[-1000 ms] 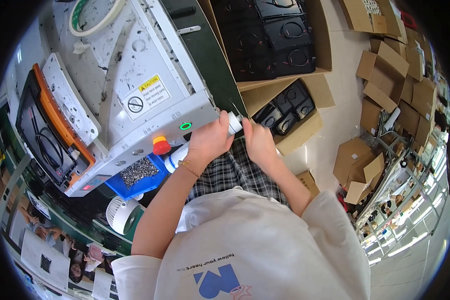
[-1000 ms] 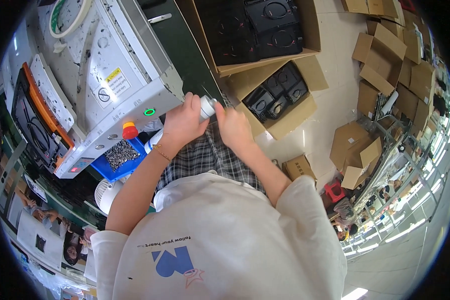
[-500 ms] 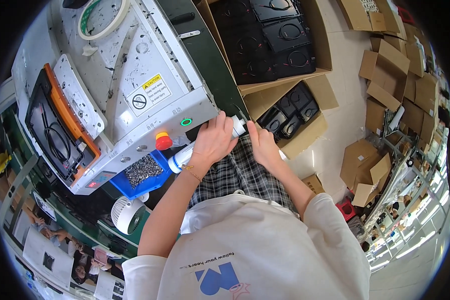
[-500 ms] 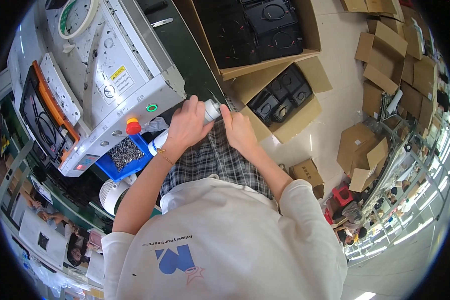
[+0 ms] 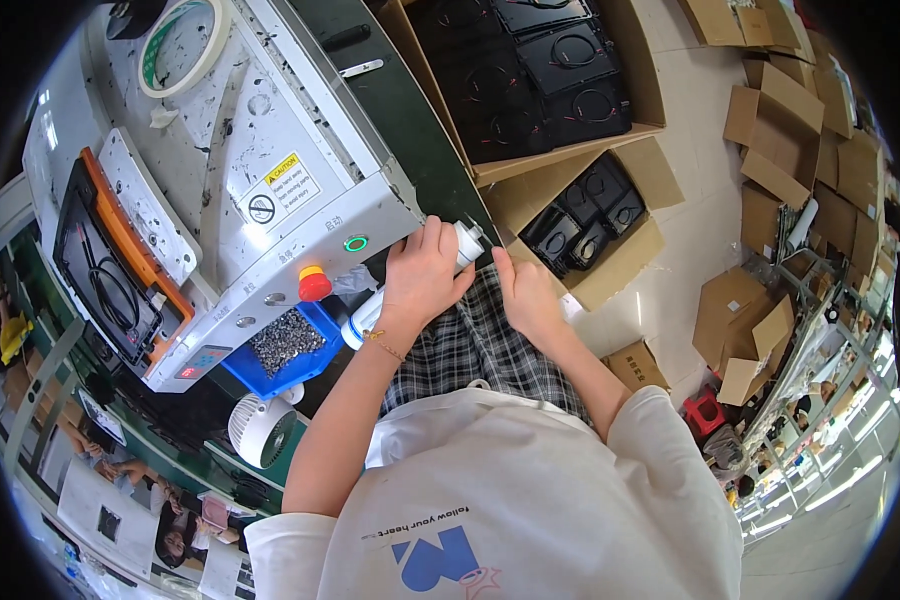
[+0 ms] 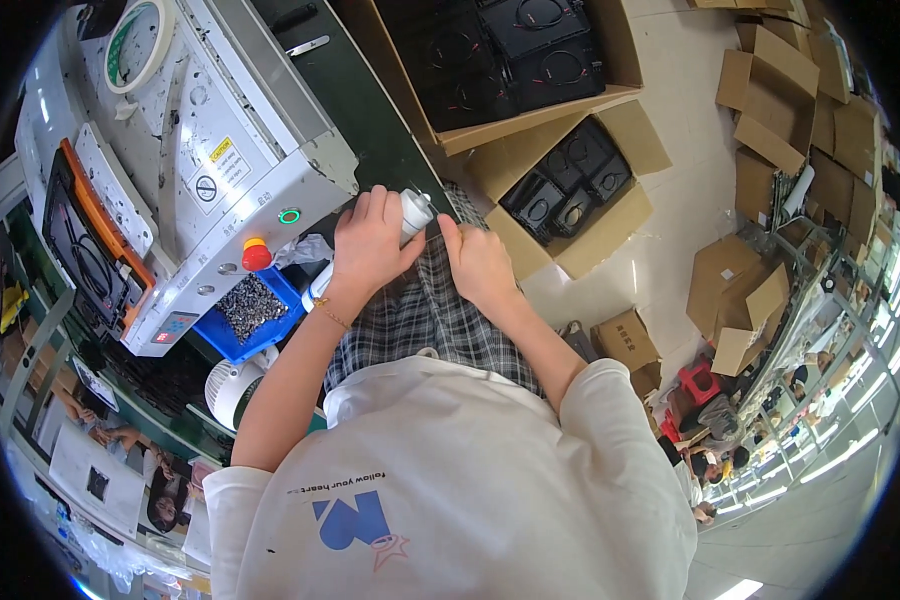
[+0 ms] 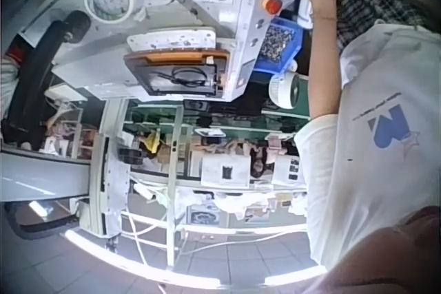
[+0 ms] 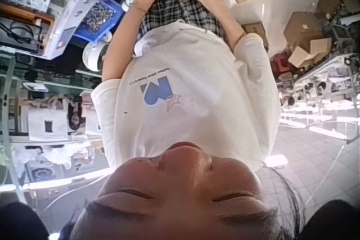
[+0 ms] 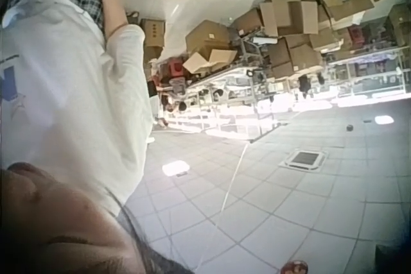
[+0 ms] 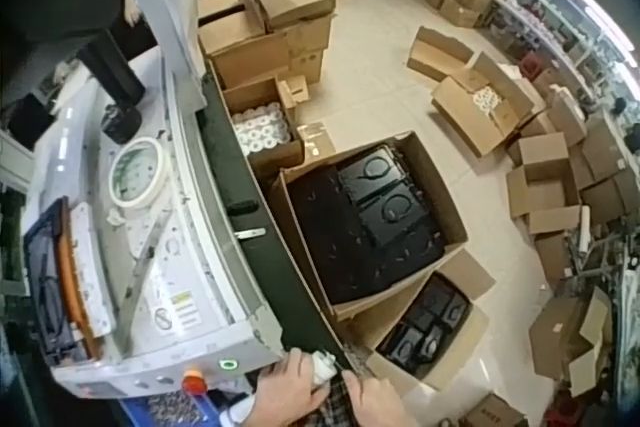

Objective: Servicing a glue dispensing machine by replacing the sealant cartridge and inspecting the nozzle and machine components.

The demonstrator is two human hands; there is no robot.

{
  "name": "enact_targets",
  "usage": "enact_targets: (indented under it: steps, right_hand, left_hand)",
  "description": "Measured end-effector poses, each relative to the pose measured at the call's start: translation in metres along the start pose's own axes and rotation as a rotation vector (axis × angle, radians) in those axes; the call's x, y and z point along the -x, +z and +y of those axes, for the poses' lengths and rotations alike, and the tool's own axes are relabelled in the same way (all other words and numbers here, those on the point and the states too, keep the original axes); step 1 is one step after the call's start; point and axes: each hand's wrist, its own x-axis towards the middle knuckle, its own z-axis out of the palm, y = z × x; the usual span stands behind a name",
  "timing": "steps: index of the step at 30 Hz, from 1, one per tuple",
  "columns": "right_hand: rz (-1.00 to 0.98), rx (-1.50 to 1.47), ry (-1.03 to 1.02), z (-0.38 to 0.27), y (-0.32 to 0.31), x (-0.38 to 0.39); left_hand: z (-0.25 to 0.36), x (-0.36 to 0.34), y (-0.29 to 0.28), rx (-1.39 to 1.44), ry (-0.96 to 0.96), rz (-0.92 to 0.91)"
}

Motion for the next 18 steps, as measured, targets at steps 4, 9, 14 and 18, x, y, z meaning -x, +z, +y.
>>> enact_targets:
  steps: [4,9,14,18]
  right_hand:
    - [-0.043,0.148,0.061,-0.011,-0.008,-0.003]
    - [0.001,0.191,-0.042,-0.014,-0.003,-0.017]
    - [0.05,0.161,-0.136,0.026,0.003,-0.004]
    - [-0.009,0.132,-0.1,-0.013,0.003,-0.027]
  left_hand:
    - [-0.003,-0.001,0.005,0.007,0.005,0.002]
    - [-0.005,0.0,0.002,0.084,-0.048,-0.125]
    - [-0.008,-0.009,0.004,0.074,-0.016,-0.048]
    - [-0.008,-0.001,0.004,0.089,0.012,0.025]
